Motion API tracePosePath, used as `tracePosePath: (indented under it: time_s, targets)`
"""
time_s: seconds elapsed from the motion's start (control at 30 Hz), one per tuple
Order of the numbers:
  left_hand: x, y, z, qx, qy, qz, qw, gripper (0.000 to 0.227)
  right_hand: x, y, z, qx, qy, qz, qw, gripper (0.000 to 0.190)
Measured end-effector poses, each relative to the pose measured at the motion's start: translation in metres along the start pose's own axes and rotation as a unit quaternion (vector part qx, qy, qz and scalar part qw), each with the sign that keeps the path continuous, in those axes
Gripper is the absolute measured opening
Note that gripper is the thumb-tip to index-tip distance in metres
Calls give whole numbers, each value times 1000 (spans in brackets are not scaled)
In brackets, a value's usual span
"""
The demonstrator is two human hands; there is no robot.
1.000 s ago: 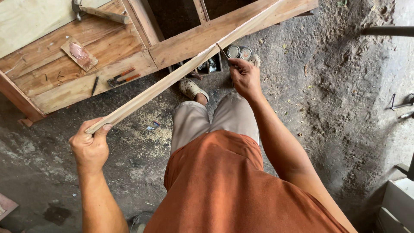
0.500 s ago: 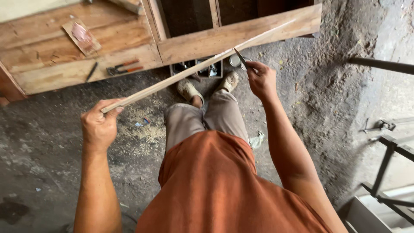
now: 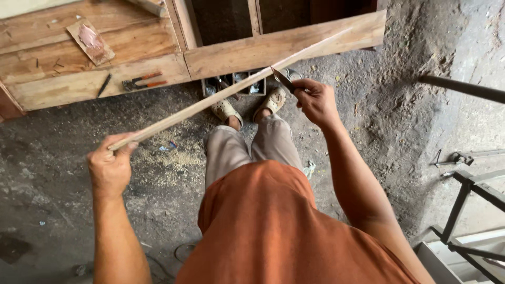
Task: The person nails wooden panels onto a cabinet frame using a hammer and then shapes a long wooden strip with a knife.
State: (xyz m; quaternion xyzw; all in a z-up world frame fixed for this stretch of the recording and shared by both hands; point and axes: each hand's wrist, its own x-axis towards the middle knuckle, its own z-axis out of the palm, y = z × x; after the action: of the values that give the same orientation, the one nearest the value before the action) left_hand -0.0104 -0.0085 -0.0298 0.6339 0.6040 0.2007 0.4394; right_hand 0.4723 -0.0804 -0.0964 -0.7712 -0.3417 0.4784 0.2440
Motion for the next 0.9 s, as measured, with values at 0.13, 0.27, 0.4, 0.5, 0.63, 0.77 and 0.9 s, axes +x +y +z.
tracePosePath:
  time_s: [0.13,0.27,0.4,0.5,0.63,0.77,0.9]
  targets:
    - [-5,-27,13,-9,25,-12,1000,12,14,-26,-1,35,-50,2,998,20]
    - [-6,-75,20,-74,-7,-112,991,11,36,-60,32,-54,-84,-86,991,20]
    - [8,-143,41,-138,5,-64,988,9,89,-92,118,-113,-117,-132,978,22]
    - [22,-201,56,-129,-16,-84,988,13,143,-111,216,-199,-140,-223,944,22]
    - [57,-271,67,-190,-21,-16,981,14,226,-120,373,-290,-166,-348,876,18]
    - [65,-299,91,-232,-37,-20,972,8,288,-100,499,-318,-188,-311,876,20]
    - [82,-328,101,-243,-43,-14,969,16,336,-94,563,-306,-175,-367,861,23]
